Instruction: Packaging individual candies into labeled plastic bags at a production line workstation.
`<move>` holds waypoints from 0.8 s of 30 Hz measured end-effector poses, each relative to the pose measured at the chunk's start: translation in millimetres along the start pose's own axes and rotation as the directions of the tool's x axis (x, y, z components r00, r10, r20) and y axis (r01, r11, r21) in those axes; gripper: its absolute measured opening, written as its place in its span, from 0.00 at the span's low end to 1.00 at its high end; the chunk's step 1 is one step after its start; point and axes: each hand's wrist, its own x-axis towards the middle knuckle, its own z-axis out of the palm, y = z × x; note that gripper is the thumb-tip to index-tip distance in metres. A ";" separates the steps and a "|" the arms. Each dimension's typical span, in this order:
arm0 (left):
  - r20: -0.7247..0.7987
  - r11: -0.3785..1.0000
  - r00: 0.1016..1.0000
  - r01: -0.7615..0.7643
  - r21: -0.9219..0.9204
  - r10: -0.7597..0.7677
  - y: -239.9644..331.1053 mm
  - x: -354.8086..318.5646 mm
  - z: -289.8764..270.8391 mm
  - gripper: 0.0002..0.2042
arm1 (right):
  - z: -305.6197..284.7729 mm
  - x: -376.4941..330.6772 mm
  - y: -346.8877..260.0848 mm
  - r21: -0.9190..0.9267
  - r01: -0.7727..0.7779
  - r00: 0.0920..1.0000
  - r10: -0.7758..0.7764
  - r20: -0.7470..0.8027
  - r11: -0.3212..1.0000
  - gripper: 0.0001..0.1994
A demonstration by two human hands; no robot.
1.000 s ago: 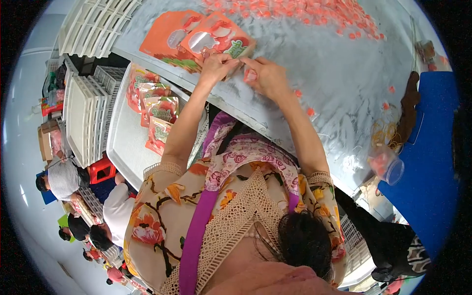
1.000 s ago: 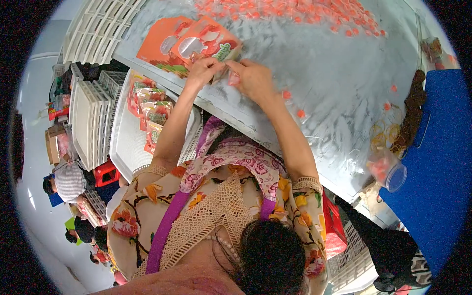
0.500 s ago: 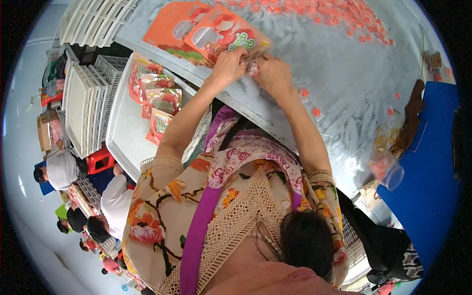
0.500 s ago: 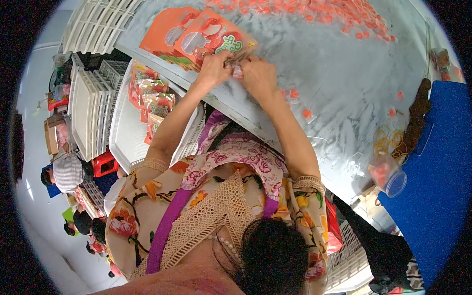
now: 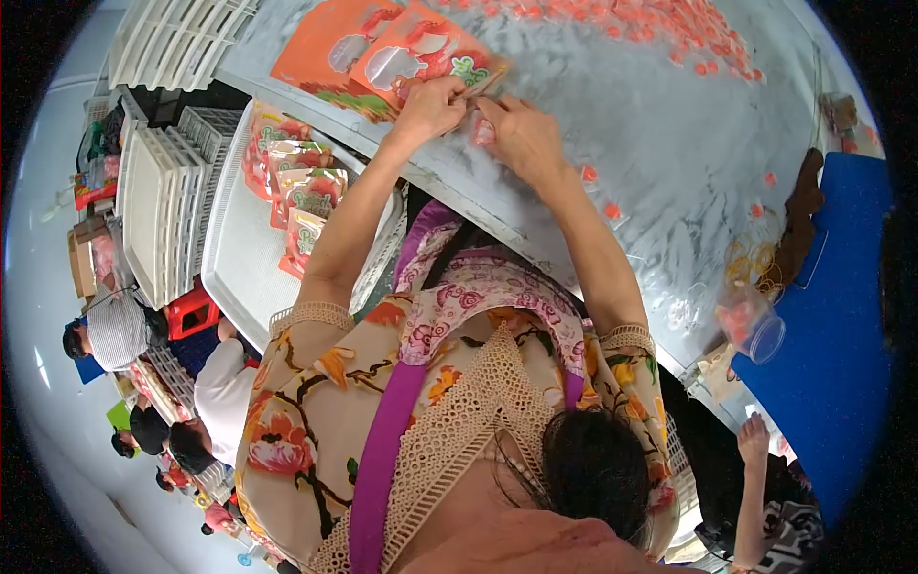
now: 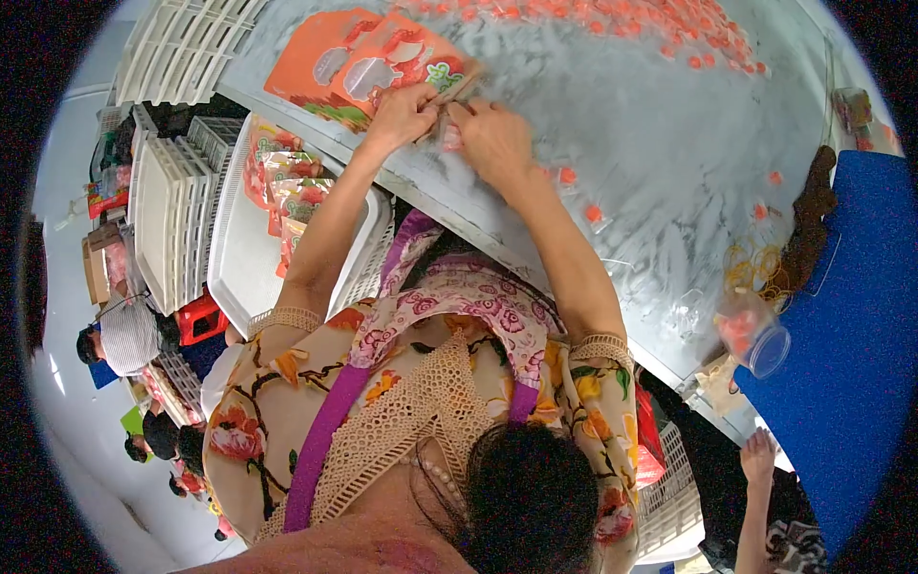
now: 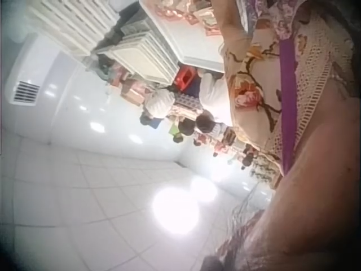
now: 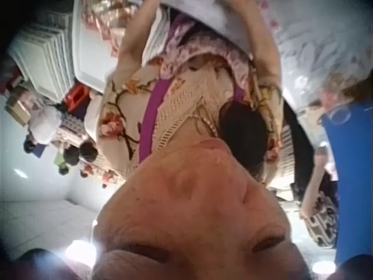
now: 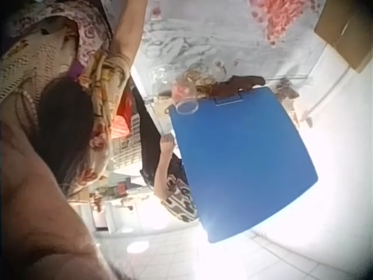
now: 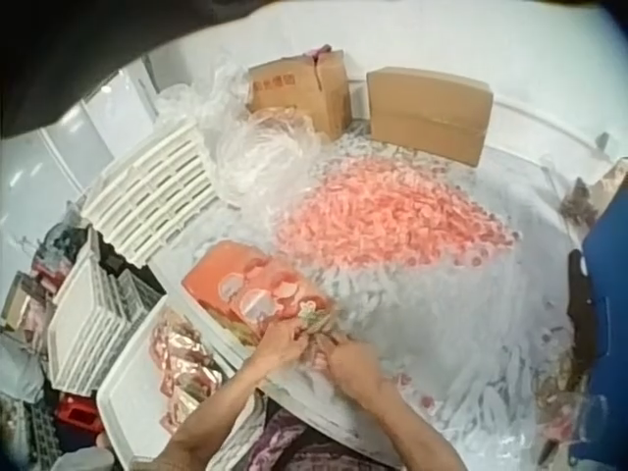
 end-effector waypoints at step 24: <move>-0.230 0.947 0.921 -0.289 0.139 0.315 -25.6 -1.6 26.1 0.05 | -9.0 26.7 -17.2 -0.152 0.090 0.945 -0.037 0.324 0.984 0.06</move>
